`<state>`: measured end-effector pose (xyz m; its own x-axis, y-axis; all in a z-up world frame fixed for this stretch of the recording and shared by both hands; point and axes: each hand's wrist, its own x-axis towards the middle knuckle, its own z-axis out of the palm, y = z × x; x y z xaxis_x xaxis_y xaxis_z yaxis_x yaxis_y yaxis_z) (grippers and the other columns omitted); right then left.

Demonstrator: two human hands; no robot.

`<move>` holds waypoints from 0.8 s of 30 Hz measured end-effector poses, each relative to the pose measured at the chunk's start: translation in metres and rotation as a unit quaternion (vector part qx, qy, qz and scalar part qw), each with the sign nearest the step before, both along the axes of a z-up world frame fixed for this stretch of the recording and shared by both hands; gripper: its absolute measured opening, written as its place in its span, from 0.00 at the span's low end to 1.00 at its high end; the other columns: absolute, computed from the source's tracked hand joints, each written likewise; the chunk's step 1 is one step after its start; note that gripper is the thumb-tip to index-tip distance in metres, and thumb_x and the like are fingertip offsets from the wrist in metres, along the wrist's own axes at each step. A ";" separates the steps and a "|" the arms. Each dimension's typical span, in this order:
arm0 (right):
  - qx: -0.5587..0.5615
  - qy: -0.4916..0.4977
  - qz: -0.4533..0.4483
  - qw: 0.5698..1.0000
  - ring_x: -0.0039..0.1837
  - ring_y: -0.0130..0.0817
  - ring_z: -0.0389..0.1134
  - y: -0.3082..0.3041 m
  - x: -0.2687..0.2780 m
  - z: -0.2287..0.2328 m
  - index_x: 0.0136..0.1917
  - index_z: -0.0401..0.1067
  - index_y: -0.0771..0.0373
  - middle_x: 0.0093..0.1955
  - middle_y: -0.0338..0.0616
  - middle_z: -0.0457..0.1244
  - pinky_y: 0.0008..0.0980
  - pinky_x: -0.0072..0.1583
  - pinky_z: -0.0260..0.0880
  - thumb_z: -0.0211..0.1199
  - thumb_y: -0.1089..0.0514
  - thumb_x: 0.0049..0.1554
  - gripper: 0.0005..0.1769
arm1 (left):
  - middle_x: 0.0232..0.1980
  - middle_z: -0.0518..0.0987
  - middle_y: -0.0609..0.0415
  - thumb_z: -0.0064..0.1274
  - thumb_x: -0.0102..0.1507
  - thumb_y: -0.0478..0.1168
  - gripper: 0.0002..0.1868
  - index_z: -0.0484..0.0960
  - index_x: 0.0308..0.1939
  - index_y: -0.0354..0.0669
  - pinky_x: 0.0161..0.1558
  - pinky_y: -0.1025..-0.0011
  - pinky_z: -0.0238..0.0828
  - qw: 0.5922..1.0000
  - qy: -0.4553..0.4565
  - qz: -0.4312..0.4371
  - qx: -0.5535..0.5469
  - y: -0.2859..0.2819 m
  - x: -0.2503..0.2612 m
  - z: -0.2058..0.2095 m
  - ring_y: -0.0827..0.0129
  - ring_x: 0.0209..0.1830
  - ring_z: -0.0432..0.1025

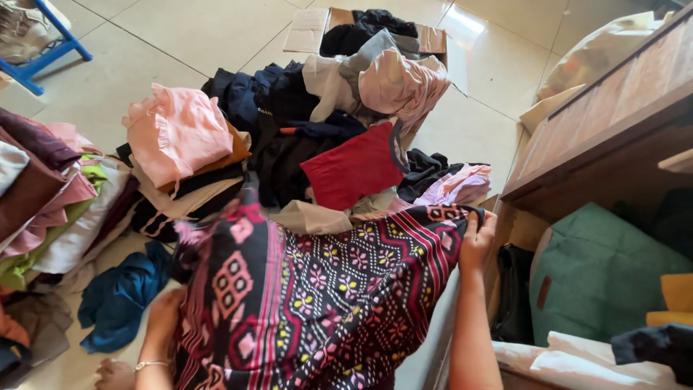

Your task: The person folds a red t-shirt and then a yellow t-shirt on their lap. They smooth the fabric, fold the sleeves and sides, and place each folded shirt aside on the floor.

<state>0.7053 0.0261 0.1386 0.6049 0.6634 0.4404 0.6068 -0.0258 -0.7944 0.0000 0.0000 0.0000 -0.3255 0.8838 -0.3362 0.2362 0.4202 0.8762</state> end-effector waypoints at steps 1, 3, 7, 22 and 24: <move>-0.002 -0.002 0.000 1.000 0.48 0.37 0.63 0.003 0.003 0.000 0.53 0.62 0.61 0.45 0.43 0.62 0.38 0.55 0.62 0.52 0.54 0.69 0.08 | 0.46 0.85 0.42 0.50 0.67 0.37 0.14 0.88 0.46 0.32 0.55 0.64 0.65 1.000 -0.002 0.000 -0.002 0.007 0.002 0.008 0.62 0.48 0.73; -0.044 0.041 -0.010 0.998 0.47 0.34 0.63 0.013 0.008 0.002 0.53 0.63 0.58 0.44 0.40 0.62 0.35 0.53 0.63 0.52 0.51 0.69 0.09 | 0.33 0.69 0.57 0.46 0.77 0.51 0.18 0.72 0.36 0.47 0.43 0.65 0.57 0.990 0.067 0.004 0.125 0.023 0.004 0.024 0.71 0.38 0.59; -0.003 0.017 -0.055 0.998 0.48 0.36 0.64 0.041 0.075 -0.047 0.54 0.67 0.58 0.47 0.42 0.64 0.36 0.53 0.65 0.56 0.52 0.68 0.08 | 0.35 0.68 0.59 0.42 0.81 0.43 0.17 0.70 0.37 0.44 0.46 0.67 0.57 0.950 0.127 -0.025 0.284 0.048 0.052 0.190 0.72 0.40 0.59; 0.093 0.018 -0.133 0.987 0.57 0.41 0.62 -0.001 0.107 0.004 0.57 0.67 0.62 0.54 0.48 0.63 0.40 0.63 0.60 0.54 0.50 0.70 0.13 | 0.45 0.74 0.67 0.44 0.85 0.43 0.17 0.69 0.38 0.57 0.50 0.82 0.70 0.933 -0.111 0.008 0.343 0.109 0.025 0.285 0.83 0.43 0.68; 0.122 -0.036 -0.124 0.984 0.55 0.40 0.63 0.000 0.121 0.004 0.58 0.66 0.61 0.54 0.45 0.64 0.40 0.61 0.62 0.54 0.51 0.72 0.11 | 0.49 0.75 0.64 0.43 0.84 0.48 0.13 0.70 0.44 0.56 0.52 0.79 0.69 0.942 -0.074 0.032 0.327 0.111 -0.025 0.272 0.80 0.47 0.69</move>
